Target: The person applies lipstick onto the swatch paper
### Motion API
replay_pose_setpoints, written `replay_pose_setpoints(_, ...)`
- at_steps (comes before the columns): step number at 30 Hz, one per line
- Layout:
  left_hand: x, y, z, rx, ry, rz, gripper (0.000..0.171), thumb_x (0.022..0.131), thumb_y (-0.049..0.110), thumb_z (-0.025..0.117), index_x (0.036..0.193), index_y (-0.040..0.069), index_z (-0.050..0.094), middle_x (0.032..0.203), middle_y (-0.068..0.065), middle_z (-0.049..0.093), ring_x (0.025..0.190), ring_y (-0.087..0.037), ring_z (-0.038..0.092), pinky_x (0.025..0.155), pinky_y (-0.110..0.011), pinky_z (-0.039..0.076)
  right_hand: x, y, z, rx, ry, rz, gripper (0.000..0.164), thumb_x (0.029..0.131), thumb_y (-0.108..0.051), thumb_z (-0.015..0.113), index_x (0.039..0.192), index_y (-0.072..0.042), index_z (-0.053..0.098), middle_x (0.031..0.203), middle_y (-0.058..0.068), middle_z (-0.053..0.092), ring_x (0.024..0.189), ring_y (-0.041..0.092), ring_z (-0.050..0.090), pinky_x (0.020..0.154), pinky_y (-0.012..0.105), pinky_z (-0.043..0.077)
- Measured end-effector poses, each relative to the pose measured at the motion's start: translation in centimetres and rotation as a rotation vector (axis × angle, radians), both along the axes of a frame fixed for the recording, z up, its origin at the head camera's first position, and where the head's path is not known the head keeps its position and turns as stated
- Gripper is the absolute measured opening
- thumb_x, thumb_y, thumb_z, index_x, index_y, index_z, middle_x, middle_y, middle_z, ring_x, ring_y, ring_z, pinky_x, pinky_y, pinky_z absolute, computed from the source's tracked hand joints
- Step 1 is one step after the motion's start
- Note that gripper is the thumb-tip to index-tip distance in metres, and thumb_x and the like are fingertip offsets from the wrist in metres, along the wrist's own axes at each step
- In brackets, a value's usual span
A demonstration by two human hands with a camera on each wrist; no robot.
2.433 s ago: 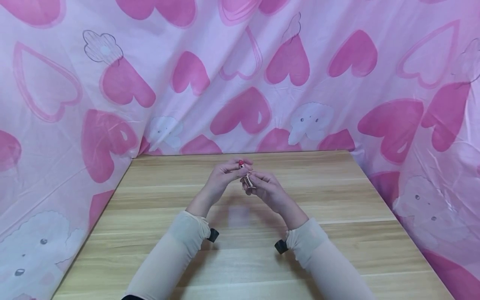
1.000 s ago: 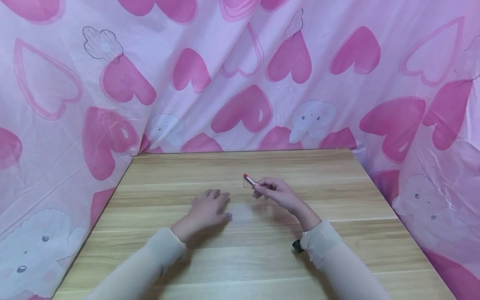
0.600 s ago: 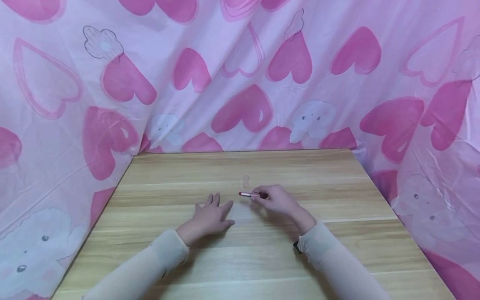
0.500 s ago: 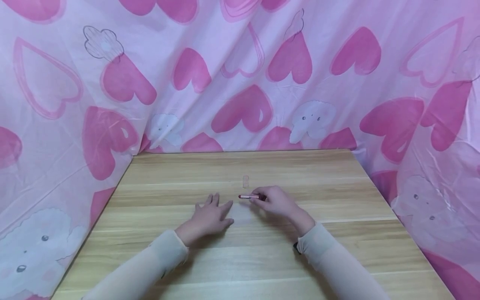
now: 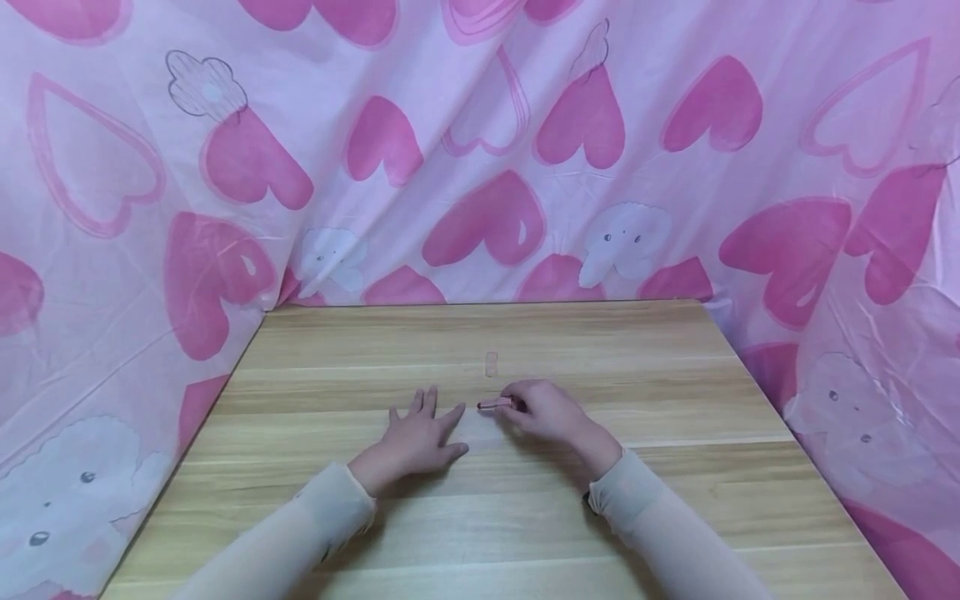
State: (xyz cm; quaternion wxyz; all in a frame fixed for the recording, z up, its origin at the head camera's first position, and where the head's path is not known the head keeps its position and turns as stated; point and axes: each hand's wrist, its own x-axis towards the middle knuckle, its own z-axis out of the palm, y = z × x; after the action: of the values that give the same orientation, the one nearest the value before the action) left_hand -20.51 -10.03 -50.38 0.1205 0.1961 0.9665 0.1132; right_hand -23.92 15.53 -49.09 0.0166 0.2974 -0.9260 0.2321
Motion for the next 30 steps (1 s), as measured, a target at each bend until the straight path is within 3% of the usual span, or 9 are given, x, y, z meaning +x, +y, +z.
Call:
replay_pose_setpoints(10,0.23,0.18,0.17,-0.027,-0.009,0.071,0.069,0.093,0.066,0.055,0.154,0.037,0.041,0.164,-0.022,0.017,0.144,-0.060,0.009,0.090,-0.092,0.008,-0.02,0.01,-0.14,-0.006,0.012,-0.001,0.010,0.096,-0.030,0.069,0.096,-0.020,0.072,0.077,-0.014,0.058,0.067,0.005,0.054,0.061,0.023,0.048)
replay_pose_setpoints(30,0.12,0.13,-0.03,-0.029,-0.022,0.077,0.069,0.092,0.066,0.055,0.154,0.038,0.040,0.164,-0.022,0.016,0.143,-0.062,0.007,0.089,-0.092,0.008,0.12,-0.21,-0.41,0.001,-0.005,0.005,0.007,0.096,-0.028,0.069,0.093,-0.023,0.071,0.076,-0.015,0.058,0.066,0.004,0.052,0.060,0.023,0.047)
